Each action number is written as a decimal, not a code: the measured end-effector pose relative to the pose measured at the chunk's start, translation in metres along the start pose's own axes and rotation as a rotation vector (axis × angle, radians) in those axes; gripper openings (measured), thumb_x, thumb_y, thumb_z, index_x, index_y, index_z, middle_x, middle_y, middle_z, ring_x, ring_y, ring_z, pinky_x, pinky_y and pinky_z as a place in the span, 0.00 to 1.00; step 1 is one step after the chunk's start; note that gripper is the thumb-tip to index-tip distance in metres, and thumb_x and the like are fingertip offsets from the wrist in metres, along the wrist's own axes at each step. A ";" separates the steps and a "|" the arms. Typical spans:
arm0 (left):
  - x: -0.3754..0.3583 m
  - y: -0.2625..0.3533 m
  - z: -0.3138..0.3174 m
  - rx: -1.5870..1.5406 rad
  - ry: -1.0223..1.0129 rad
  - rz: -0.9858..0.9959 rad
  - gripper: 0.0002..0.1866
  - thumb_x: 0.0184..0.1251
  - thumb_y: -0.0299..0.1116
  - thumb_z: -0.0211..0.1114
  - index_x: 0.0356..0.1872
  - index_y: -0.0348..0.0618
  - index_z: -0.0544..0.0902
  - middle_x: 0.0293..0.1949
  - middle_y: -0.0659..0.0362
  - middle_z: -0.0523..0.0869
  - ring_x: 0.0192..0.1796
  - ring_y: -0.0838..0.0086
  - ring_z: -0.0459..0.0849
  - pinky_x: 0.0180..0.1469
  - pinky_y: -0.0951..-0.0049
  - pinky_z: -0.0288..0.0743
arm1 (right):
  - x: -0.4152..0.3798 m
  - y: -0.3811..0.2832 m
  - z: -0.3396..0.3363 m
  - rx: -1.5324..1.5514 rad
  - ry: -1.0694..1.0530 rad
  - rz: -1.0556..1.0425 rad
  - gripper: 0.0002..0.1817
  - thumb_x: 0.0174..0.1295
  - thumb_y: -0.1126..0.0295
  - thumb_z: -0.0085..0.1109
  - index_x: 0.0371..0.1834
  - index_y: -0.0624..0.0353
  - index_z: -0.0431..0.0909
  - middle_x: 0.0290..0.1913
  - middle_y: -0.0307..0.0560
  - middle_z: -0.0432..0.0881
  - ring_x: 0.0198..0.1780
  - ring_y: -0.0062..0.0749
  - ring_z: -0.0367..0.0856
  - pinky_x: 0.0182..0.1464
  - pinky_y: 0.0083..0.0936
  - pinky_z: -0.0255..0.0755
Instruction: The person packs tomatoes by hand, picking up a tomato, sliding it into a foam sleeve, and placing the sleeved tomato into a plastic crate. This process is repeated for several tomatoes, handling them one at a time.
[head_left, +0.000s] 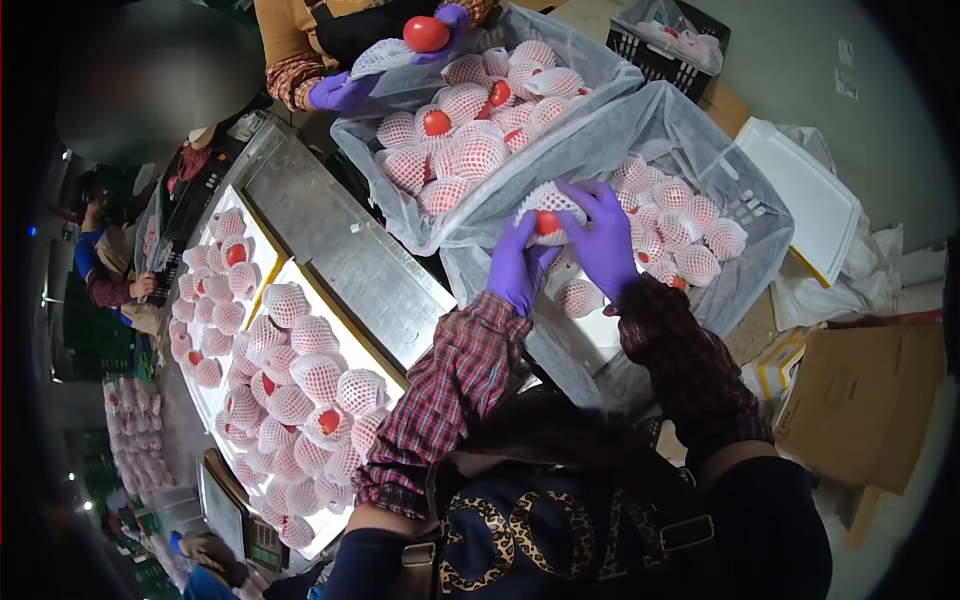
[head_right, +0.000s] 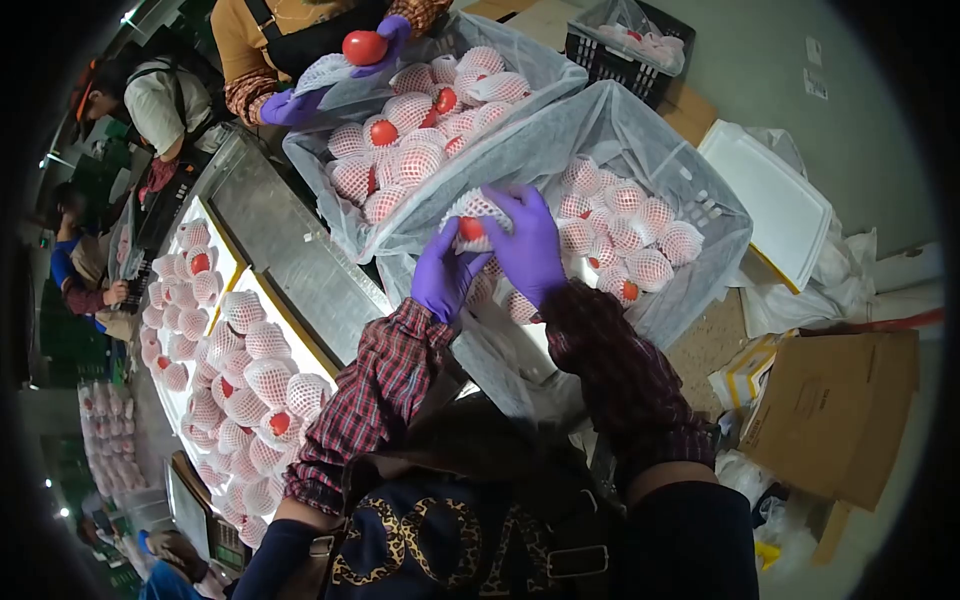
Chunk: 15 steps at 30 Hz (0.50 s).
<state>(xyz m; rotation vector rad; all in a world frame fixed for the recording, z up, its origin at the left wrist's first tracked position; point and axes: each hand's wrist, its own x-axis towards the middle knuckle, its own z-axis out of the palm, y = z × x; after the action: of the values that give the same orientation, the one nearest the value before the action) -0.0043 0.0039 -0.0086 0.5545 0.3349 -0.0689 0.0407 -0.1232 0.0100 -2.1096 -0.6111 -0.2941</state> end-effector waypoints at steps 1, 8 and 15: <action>0.002 0.000 0.001 0.064 -0.019 0.043 0.24 0.63 0.33 0.56 0.59 0.39 0.62 0.52 0.51 0.72 0.48 0.68 0.78 0.48 0.71 0.76 | 0.002 0.005 -0.001 0.356 -0.026 0.168 0.17 0.60 0.71 0.51 0.51 0.65 0.70 0.43 0.49 0.77 0.44 0.32 0.77 0.49 0.23 0.69; -0.001 0.002 -0.003 -0.024 -0.186 -0.181 0.28 0.64 0.46 0.54 0.59 0.39 0.62 0.57 0.48 0.69 0.58 0.59 0.71 0.58 0.55 0.68 | 0.013 0.031 -0.016 1.281 -0.104 0.626 0.10 0.59 0.73 0.50 0.41 0.67 0.73 0.37 0.46 0.79 0.40 0.28 0.79 0.43 0.21 0.72; -0.008 0.009 0.006 -0.169 -0.275 -0.252 0.29 0.64 0.52 0.50 0.59 0.42 0.62 0.57 0.48 0.70 0.58 0.59 0.71 0.59 0.53 0.66 | -0.008 0.087 0.009 0.421 -0.260 0.163 0.18 0.54 0.76 0.51 0.50 0.66 0.71 0.41 0.51 0.79 0.43 0.35 0.78 0.47 0.26 0.70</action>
<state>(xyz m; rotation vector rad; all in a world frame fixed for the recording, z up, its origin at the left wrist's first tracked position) -0.0087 0.0082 0.0033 0.3271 0.1389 -0.3542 0.0794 -0.1602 -0.0600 -1.7837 -0.5878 0.1917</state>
